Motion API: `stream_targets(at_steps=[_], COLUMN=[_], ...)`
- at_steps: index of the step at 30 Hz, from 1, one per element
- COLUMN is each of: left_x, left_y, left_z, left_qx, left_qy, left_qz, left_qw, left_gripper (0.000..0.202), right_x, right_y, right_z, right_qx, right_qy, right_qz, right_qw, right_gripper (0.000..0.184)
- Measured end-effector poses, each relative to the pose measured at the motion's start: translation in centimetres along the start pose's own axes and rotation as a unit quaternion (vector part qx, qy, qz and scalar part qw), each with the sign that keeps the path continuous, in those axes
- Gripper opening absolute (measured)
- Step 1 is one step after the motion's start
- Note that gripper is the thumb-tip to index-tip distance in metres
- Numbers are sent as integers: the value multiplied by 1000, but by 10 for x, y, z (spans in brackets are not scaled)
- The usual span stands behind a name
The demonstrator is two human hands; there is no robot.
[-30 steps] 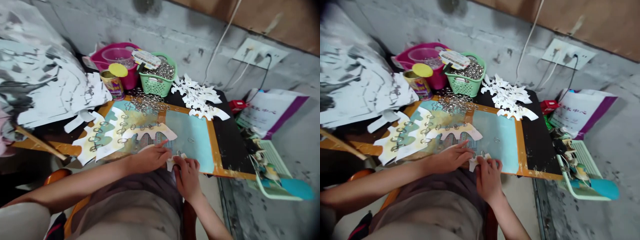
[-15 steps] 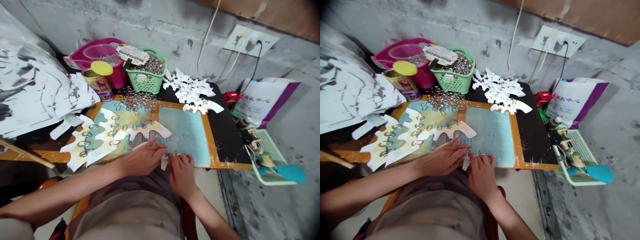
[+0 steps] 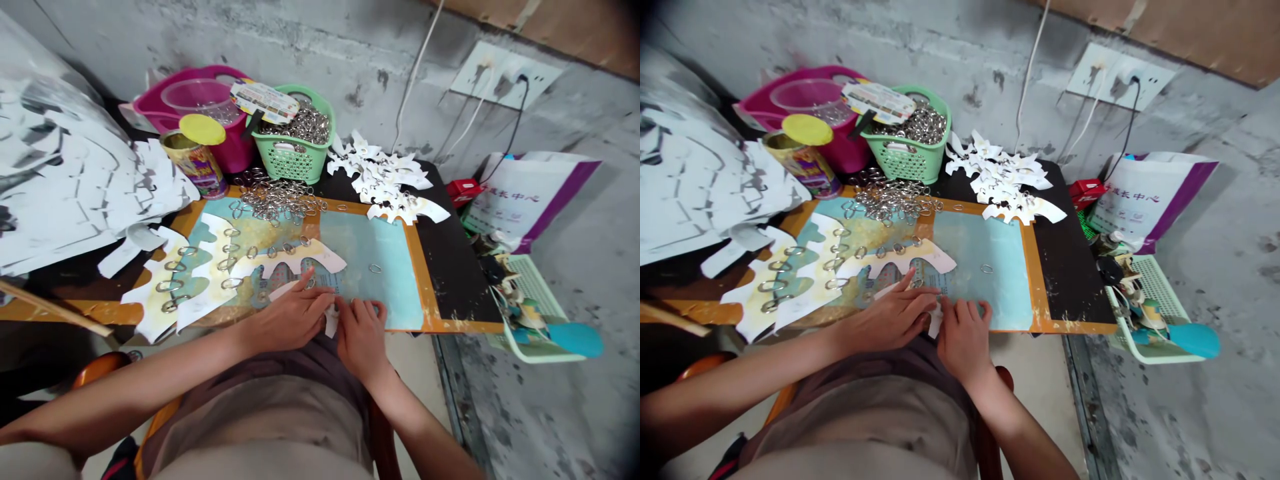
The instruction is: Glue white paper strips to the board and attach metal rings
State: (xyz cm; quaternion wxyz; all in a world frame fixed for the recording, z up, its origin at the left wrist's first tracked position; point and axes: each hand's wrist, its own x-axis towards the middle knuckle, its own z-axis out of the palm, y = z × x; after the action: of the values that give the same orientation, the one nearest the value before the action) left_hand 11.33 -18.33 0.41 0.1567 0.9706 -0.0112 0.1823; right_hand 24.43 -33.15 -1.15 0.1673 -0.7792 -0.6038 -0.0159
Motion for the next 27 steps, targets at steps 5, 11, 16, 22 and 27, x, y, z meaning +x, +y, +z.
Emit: stream_targets(at_steps=[5,11,16,22,27], left_x=[5,14,16,10,-4], left_y=[-2,-11,-13,-13,-5], left_z=[2,9,11,8,2], left_qx=[16,62,87,119,132], left_qy=[-4,4,7,7,-42], left_qz=[2,85,103,142,133], left_qw=[1000,994,991,983,981], left_gripper=[15,16,20,20,15], right_x=[-6,-8,1,3,-11], right_y=[0,9,10,18,19], right_z=[1,-8,-12,-9,-19], right_qx=[12,152,133,36,23], right_qy=[27,36,-1,1,-30], right_qz=[10,42,30,-59,-90], right_qw=[1000,987,991,998,995], right_gripper=[42,31,5,17,22])
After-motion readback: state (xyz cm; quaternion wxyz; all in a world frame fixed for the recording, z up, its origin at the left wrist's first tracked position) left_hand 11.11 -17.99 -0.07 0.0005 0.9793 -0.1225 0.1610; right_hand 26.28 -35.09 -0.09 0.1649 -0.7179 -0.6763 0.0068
